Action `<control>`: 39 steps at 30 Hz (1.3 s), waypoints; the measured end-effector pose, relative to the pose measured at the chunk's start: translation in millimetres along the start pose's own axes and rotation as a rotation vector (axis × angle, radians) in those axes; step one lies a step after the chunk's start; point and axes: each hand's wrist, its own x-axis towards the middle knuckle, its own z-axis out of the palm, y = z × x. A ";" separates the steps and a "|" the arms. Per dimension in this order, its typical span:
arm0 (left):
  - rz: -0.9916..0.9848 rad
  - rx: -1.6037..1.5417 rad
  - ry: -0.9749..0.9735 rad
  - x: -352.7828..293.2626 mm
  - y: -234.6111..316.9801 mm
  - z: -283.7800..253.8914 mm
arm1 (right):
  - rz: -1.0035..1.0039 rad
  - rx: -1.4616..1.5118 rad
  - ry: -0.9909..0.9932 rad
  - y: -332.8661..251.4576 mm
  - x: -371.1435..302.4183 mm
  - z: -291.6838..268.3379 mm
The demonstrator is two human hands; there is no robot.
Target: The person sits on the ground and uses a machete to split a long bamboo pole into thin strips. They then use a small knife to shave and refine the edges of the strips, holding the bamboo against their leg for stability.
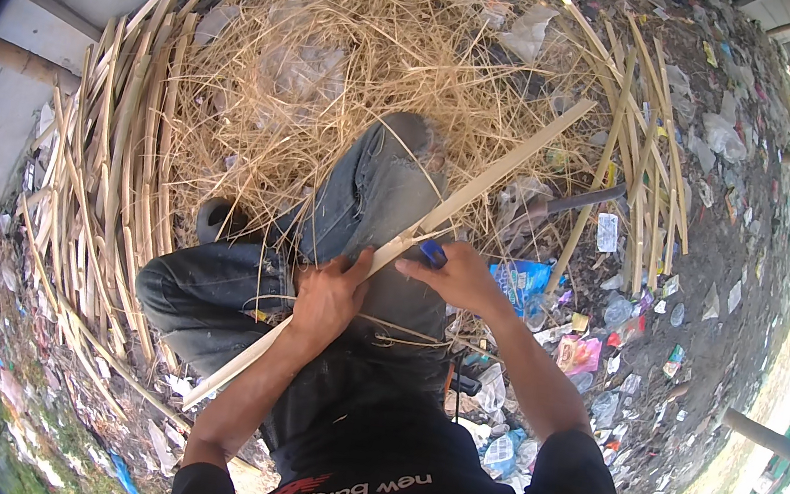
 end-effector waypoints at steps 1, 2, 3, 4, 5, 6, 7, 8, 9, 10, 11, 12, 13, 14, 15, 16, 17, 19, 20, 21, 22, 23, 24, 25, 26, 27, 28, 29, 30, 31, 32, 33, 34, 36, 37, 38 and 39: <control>-0.002 0.002 0.028 -0.2 0.3 1.1 | 0.025 -0.006 -0.032 -0.8 0.5 -3.4; -0.001 -0.005 0.034 0.4 0.1 2.9 | 0.050 -0.012 -0.064 -0.9 1.2 -6.6; 0.001 -0.012 0.039 1.2 -0.3 5.1 | 0.050 -0.003 -0.087 2.8 4.0 -9.0; 0.005 -0.019 0.042 2.3 -0.3 5.0 | 0.051 0.009 -0.108 6.6 6.9 -10.1; -0.006 -0.046 0.002 3.0 -0.6 3.8 | 0.053 0.021 -0.128 9.0 8.5 -10.4; -0.017 -0.073 -0.038 3.7 -0.5 1.8 | 0.028 0.022 -0.109 10.3 8.0 -10.5; -0.031 -0.098 -0.076 4.8 -1.1 0.0 | 0.000 0.023 -0.091 6.0 8.0 -11.6; -0.023 -0.125 -0.067 5.2 -1.7 -0.9 | -0.028 0.024 -0.074 3.5 8.4 -12.2; -0.016 -0.152 -0.057 5.2 -2.3 -1.6 | -0.062 0.024 -0.068 3.7 9.6 -12.3; -0.008 -0.180 -0.048 5.0 -2.4 -2.2 | -0.094 0.023 -0.063 5.0 9.9 -12.7; -0.003 -0.257 -0.044 6.2 -5.6 0.1 | -0.126 0.022 -0.057 7.0 10.3 -13.1; 0.002 -0.334 -0.039 8.4 -11.3 5.0 | -0.073 0.014 -0.077 13.8 11.5 -11.8; 0.006 -0.409 -0.033 10.5 -13.8 5.5 | -0.021 0.007 -0.097 19.5 13.4 -9.5; 0.015 -0.422 -0.015 10.6 -14.2 5.6 | 0.030 0.000 -0.118 24.4 14.5 -9.0; 0.024 -0.435 0.003 10.9 -14.1 5.3 | 0.004 -0.008 -0.128 28.8 14.7 -11.1; 0.033 -0.448 0.019 11.2 -13.8 3.9 | -0.020 -0.015 -0.140 25.2 13.8 -14.2; 0.004 -0.443 0.020 10.8 -12.6 3.0 | -0.043 -0.021 -0.150 23.3 13.4 -16.2; -0.051 -0.432 0.023 10.5 -6.9 0.4 | -0.087 0.068 0.035 25.5 8.4 -14.1; -0.042 -0.422 0.064 11.2 -3.4 -2.6 | -0.109 0.112 0.128 25.4 6.5 -13.2; -0.032 -0.413 0.104 11.5 0.5 -6.7 | -0.126 0.113 0.205 23.9 6.1 -12.7; -0.026 -0.405 0.141 10.2 3.6 -8.9 | -0.138 0.113 0.278 15.3 2.8 -11.3; -0.036 -0.392 0.136 9.4 4.1 -7.9 | -0.150 0.115 0.354 8.5 0.1 -8.5; -0.047 -0.379 0.131 8.9 4.3 -7.0 | -0.134 0.093 0.371 3.2 -1.2 -3.0; -0.053 -0.364 0.131 10.0 4.2 -7.7 | -0.123 0.071 0.392 -3.9 -1.0 2.4; -0.053 -0.349 0.134 10.7 4.2 -7.3 | -0.111 0.050 0.412 -7.1 -1.5 5.1; -0.054 -0.335 0.138 11.4 4.0 -5.8 | -0.143 0.028 0.453 -0.5 0.8 8.4; -0.058 -0.318 0.142 11.7 3.2 -4.5 | -0.176 0.007 0.490 5.2 6.1 13.3; -0.049 -0.285 0.151 12.1 2.5 -3.1 | -0.210 -0.014 0.527 10.2 9.3 15.9; -0.041 -0.252 0.160 12.5 1.7 -1.6 | -0.220 -0.036 0.492 15.6 9.4 14.0; -0.036 -0.222 0.166 11.5 0.6 1.0 | -0.227 -0.060 0.453 10.8 7.4 9.0; -0.032 -0.209 0.172 11.2 -0.6 2.6 | -0.235 -0.083 0.415 7.3 6.2 5.0; -0.028 -0.195 0.178 11.5 -1.9 3.9 | -0.296 -0.148 0.398 5.8 5.8 3.2; -0.019 -0.185 0.184 12.4 -1.7 4.8 | -0.355 -0.214 0.387 4.5 4.2 0.0; -0.009 -0.178 0.183 12.6 -2.2 7.1 | -0.455 -0.299 0.369 9.0 5.2 -5.1; -0.004 -0.172 0.183 13.0 -2.7 7.4 | -0.497 -0.315 0.365 13.4 8.3 -6.8; 0.000 -0.170 0.171 13.6 -2.6 6.9 | -0.540 -0.332 0.361 16.5 11.0 -7.9; 0.003 -0.167 0.160 14.2 -2.4 6.3 | -0.540 -0.316 0.316 18.8 12.5 -8.6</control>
